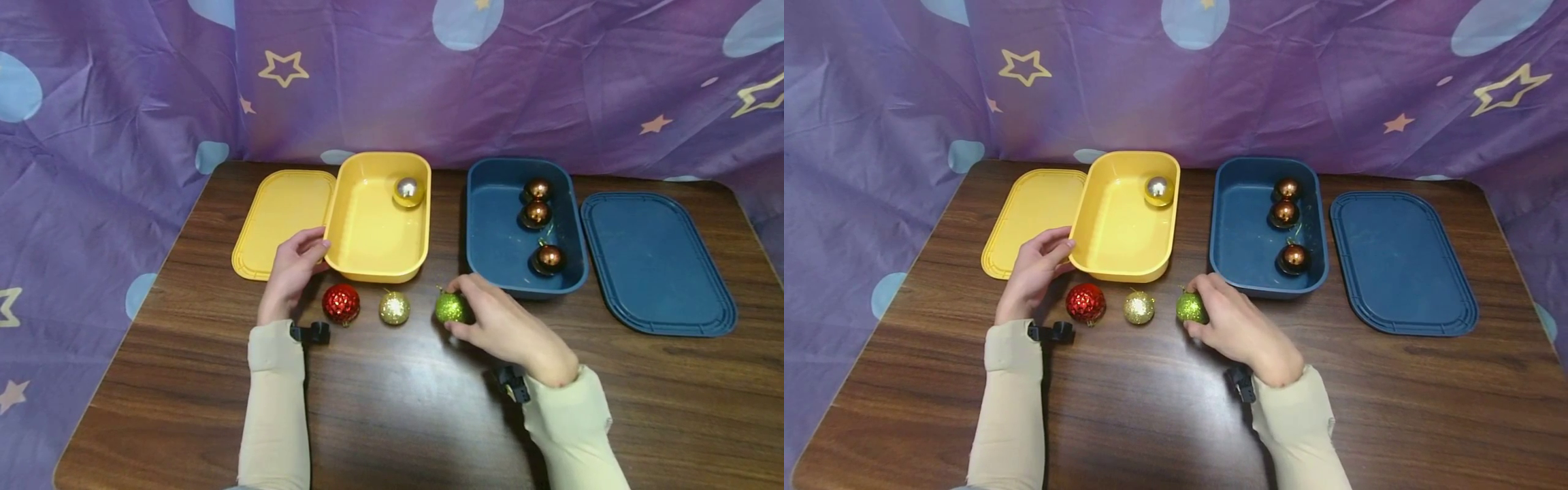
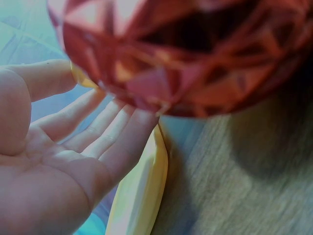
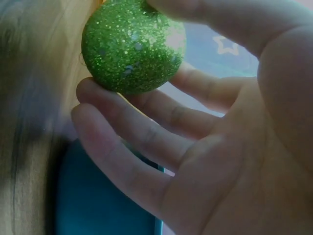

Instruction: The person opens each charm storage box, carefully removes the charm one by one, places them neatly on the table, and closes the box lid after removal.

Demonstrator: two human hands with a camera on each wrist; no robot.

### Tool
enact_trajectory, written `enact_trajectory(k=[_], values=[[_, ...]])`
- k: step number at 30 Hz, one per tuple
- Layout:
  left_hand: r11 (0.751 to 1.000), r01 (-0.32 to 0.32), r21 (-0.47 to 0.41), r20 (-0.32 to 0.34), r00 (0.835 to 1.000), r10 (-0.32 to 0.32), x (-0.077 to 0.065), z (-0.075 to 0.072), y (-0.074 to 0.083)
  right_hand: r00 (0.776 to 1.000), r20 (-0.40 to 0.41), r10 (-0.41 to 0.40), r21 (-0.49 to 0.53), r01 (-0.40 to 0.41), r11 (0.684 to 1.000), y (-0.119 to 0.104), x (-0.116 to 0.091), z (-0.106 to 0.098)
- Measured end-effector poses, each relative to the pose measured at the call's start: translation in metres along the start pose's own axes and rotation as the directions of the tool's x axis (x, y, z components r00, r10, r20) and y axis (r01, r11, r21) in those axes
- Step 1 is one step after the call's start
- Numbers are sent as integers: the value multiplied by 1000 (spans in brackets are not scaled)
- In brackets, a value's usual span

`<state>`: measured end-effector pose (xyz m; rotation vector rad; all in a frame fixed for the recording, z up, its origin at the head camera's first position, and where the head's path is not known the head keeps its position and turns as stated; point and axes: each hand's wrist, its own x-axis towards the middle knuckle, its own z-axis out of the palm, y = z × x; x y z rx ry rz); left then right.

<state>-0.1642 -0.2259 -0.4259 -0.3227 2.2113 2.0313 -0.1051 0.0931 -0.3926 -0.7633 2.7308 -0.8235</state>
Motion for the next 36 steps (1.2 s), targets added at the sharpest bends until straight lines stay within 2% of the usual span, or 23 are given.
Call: enact_trajectory(k=[36], values=[[1000,0,-1,-3,1000,0,1,1,-1,995,65,75,-48,-72,996,1,1,4]])
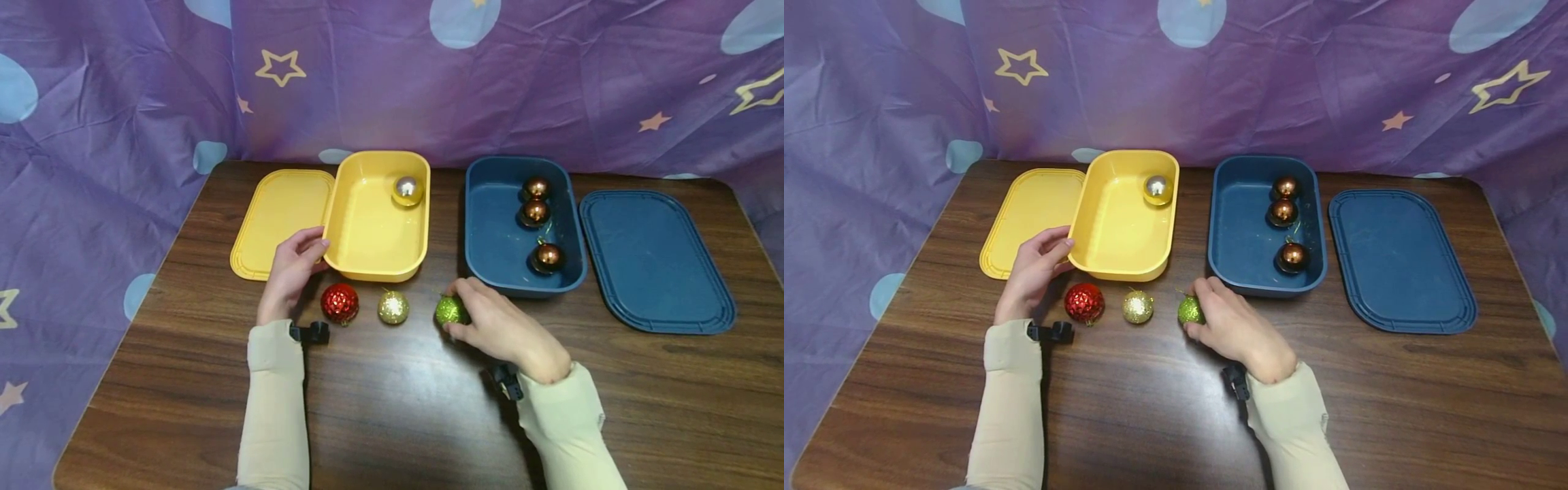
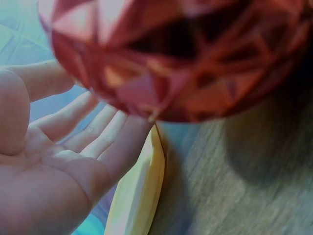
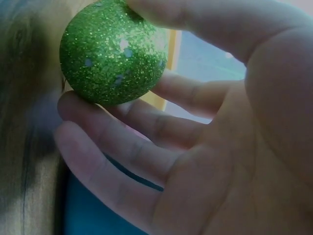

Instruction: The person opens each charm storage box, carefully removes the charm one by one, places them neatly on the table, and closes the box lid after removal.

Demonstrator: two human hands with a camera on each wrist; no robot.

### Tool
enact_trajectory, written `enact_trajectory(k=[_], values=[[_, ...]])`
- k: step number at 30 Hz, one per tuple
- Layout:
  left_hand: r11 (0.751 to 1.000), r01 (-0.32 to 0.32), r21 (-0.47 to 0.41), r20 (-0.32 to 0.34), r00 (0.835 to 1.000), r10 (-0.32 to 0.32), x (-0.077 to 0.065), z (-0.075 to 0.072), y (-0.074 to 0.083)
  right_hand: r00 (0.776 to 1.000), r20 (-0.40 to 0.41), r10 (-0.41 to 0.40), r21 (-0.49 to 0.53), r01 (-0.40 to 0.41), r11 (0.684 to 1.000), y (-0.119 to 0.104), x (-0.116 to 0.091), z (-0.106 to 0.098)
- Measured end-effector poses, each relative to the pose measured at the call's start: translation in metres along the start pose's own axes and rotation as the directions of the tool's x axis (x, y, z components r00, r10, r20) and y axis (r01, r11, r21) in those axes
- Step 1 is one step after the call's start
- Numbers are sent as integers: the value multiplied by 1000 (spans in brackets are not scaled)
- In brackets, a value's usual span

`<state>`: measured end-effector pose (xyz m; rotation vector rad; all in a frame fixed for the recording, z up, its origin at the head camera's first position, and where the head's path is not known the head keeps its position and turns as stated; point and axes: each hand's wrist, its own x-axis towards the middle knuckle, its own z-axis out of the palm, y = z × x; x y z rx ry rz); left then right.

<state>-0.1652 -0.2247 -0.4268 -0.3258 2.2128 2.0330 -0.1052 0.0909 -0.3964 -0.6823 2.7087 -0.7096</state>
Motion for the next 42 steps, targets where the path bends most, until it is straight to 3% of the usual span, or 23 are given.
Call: enact_trajectory(k=[28,42], values=[[1000,-4,-2,2,1000,4,0,1,-1,996,42,79,-12,-78,997,1,3,3],[1000,-15,-6,3,1000,15,0,1,-1,998,21,57,-10,-57,998,1,2,3]])
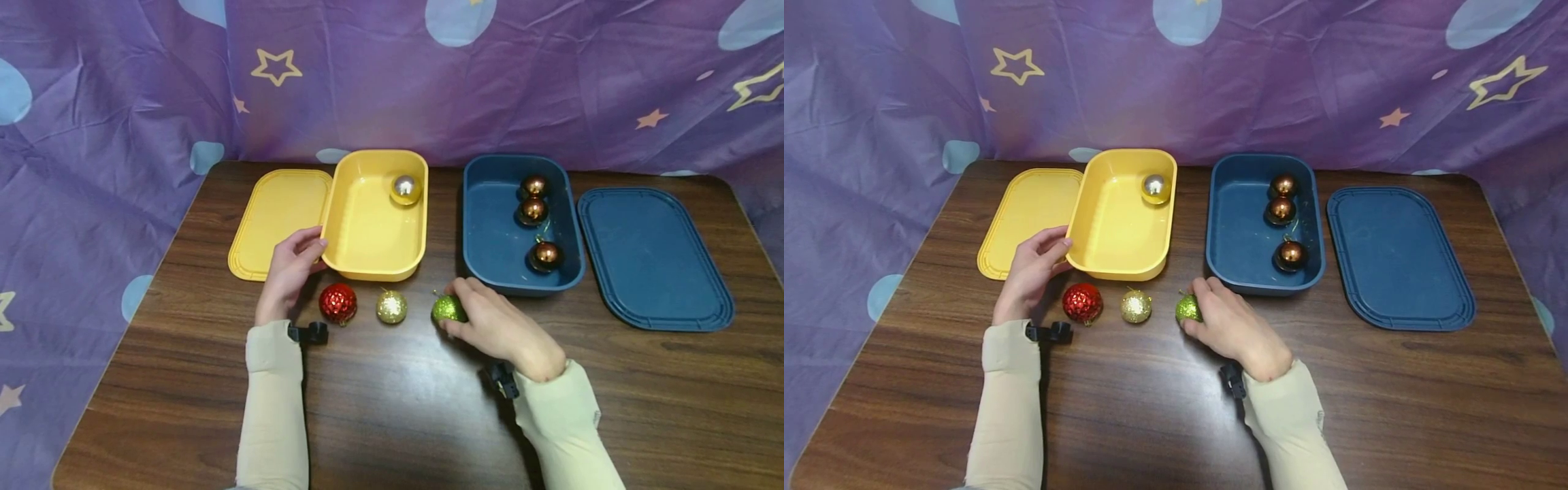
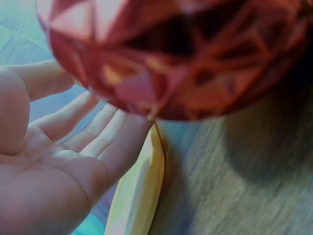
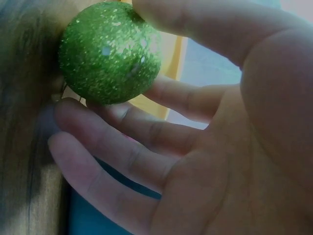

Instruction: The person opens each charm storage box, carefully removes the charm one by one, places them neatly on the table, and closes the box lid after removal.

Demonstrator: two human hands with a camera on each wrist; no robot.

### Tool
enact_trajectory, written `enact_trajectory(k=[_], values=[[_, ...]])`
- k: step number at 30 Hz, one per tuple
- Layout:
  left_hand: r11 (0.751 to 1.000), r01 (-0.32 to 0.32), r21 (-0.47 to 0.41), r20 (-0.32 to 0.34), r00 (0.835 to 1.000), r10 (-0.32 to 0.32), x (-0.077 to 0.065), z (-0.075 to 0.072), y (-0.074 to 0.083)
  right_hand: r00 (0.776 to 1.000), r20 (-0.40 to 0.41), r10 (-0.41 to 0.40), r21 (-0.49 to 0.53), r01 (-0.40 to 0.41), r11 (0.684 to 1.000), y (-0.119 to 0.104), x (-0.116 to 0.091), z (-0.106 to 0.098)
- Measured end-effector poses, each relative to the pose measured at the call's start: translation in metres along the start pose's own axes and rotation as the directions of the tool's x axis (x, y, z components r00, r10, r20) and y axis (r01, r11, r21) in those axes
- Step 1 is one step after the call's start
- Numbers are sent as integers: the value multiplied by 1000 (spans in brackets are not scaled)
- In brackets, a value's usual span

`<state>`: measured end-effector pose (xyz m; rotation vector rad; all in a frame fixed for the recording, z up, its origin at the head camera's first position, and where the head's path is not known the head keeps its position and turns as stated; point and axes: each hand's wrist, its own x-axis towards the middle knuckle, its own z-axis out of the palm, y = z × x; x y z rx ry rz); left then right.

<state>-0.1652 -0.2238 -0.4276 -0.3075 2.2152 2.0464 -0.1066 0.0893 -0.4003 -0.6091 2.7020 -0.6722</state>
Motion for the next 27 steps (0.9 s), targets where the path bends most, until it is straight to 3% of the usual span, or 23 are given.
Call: enact_trajectory(k=[27], values=[[1000,22,13,-5,1000,-22,1,0,0,1000,2,-2,3,2,1000,2,2,2]])
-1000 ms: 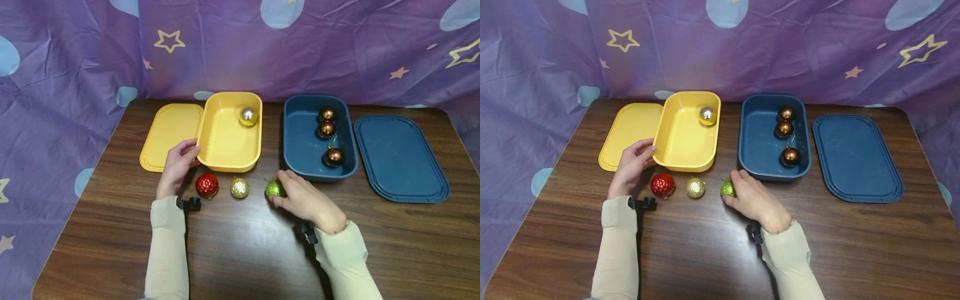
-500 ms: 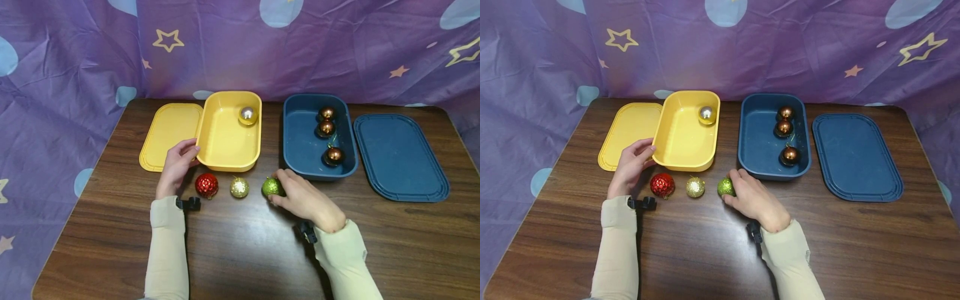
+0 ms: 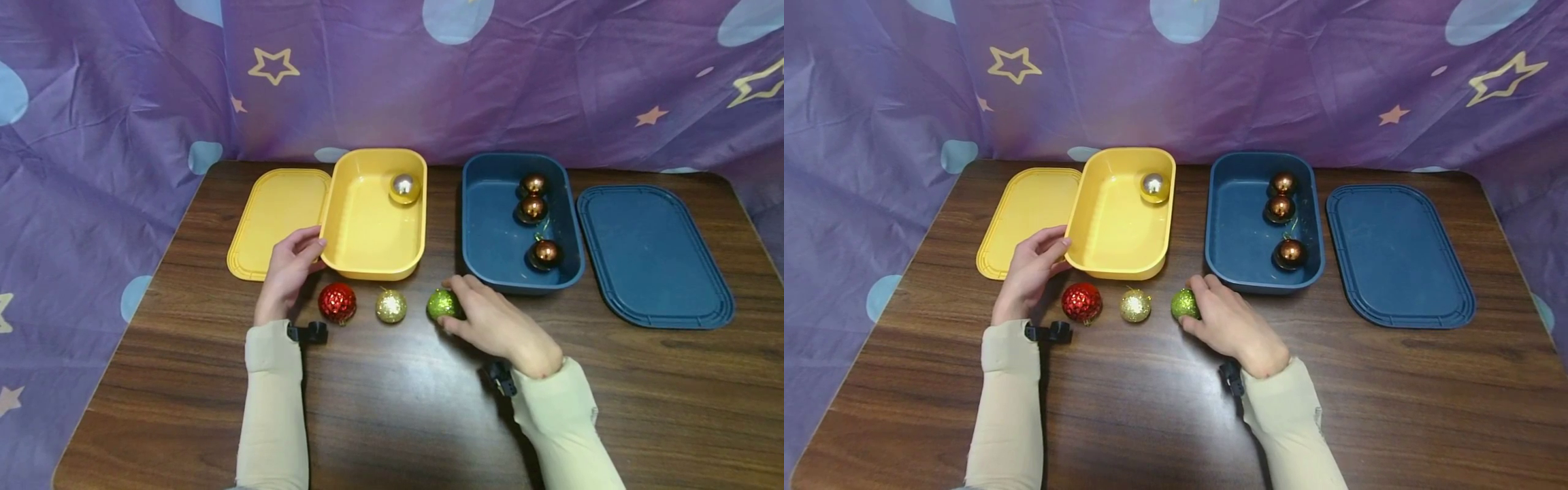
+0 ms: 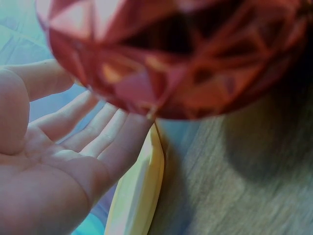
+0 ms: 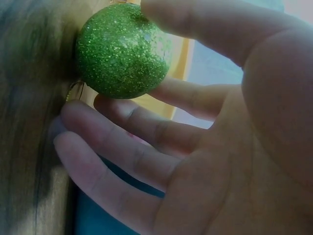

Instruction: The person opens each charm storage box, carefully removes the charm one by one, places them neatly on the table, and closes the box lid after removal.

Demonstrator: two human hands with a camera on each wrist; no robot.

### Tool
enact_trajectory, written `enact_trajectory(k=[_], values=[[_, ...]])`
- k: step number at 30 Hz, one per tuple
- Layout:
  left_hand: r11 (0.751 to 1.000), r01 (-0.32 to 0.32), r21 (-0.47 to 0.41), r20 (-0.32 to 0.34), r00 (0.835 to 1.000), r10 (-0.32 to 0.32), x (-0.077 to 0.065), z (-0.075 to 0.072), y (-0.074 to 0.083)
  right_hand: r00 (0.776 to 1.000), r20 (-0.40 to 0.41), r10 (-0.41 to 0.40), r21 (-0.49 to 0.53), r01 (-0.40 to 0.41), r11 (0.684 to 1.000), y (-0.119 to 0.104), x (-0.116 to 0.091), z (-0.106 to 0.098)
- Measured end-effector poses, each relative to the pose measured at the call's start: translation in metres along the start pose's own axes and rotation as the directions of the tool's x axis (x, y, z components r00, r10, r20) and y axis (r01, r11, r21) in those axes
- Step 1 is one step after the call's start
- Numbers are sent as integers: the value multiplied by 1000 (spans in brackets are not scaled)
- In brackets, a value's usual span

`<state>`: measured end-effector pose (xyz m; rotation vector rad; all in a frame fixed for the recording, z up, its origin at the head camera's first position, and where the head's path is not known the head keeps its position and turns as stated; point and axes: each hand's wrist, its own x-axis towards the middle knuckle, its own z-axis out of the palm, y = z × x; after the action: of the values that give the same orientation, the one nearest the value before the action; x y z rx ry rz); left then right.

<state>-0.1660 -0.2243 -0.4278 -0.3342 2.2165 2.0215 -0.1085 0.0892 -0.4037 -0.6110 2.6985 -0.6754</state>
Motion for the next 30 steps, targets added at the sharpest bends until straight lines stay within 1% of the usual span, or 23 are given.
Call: enact_trajectory(k=[8,16,25,30], values=[[1000,6,9,0,1000,-6,0,0,0,1000,-8,-8,-5,8,1000,0,0,0],[1000,6,11,3,1000,-6,0,0,0,1000,-3,6,-12,-6,1000,-3,-2,-2],[1000,4,-8,4,1000,-4,0,0,0,1000,-1,18,-22,-18,1000,-14,-11,-13],[1000,-3,-6,8,1000,3,0,0,0,1000,-25,-7,-43,6,999,-19,-17,-21]])
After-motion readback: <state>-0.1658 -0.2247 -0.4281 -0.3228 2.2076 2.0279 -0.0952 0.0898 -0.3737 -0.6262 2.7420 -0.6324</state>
